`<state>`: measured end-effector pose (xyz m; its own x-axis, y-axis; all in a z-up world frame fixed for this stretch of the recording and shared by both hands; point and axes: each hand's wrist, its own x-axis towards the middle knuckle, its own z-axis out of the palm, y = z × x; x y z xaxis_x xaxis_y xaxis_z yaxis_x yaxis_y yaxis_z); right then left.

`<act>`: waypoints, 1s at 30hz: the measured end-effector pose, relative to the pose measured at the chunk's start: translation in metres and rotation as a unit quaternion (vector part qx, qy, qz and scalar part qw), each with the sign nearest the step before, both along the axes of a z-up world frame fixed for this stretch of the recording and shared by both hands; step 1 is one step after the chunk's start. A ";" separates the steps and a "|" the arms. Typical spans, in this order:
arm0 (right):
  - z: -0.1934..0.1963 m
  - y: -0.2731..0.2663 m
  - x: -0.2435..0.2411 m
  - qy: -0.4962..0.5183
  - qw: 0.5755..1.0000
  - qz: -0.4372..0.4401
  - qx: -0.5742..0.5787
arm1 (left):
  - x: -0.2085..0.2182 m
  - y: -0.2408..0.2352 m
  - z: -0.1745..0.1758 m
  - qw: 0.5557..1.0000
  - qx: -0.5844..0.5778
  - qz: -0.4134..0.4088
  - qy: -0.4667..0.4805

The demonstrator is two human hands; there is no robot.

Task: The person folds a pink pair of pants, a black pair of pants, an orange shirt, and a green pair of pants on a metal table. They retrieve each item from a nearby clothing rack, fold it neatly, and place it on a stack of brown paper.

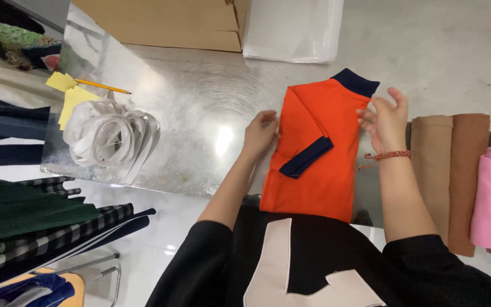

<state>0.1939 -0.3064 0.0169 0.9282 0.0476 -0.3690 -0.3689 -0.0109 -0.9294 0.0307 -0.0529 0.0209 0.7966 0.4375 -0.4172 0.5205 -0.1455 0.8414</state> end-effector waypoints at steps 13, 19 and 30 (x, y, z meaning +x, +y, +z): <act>-0.039 -0.007 0.012 0.219 0.929 -0.055 0.292 | 0.103 -0.023 -0.058 0.952 -0.252 0.172 0.008; -0.061 -0.017 0.027 0.207 0.951 -0.085 0.214 | 0.079 -0.012 -0.072 0.992 -0.093 0.026 -0.083; -0.014 -0.013 0.043 0.216 0.961 0.039 0.167 | 0.075 -0.006 -0.048 0.978 -0.168 0.119 -0.020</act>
